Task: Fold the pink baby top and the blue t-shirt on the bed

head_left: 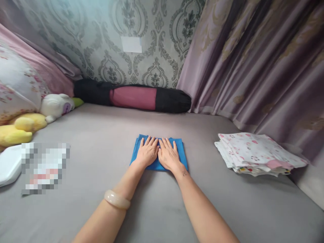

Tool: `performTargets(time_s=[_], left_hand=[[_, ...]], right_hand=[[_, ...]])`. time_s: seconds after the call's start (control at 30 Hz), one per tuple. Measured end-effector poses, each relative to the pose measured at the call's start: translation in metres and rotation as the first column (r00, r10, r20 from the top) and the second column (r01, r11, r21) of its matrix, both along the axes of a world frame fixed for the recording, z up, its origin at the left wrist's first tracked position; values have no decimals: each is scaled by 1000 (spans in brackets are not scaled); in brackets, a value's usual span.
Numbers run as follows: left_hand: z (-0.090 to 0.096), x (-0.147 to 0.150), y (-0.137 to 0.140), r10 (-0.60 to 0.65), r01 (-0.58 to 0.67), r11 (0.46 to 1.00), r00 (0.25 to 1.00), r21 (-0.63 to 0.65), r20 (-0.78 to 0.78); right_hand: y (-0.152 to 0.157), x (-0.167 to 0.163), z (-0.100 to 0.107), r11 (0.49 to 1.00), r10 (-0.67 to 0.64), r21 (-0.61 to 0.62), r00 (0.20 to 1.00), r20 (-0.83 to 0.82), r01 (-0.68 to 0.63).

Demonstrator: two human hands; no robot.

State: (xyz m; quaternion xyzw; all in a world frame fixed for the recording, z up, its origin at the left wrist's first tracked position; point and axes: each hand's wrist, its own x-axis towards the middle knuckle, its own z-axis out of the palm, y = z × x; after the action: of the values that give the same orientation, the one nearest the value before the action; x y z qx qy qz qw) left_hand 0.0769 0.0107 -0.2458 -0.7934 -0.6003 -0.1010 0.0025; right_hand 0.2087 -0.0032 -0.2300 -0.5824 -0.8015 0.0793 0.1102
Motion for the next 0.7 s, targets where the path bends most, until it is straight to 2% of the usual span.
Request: performTargets(time_s=[0.2,0.4,0.7], left_hand=[[7,-3,-6,137,-138,986,990,96,22],[4,-5,-6,163,-163,986,986,-19,-26],[4,-7,-7,178,-178,984,984,-8,-17]], right_hand=[[-2,1,4,990,-125,68,992,19,123],[-3,2,3,989,-146,4,988,59,146],[-5,3,4,989,-143,-25,989,38,144]])
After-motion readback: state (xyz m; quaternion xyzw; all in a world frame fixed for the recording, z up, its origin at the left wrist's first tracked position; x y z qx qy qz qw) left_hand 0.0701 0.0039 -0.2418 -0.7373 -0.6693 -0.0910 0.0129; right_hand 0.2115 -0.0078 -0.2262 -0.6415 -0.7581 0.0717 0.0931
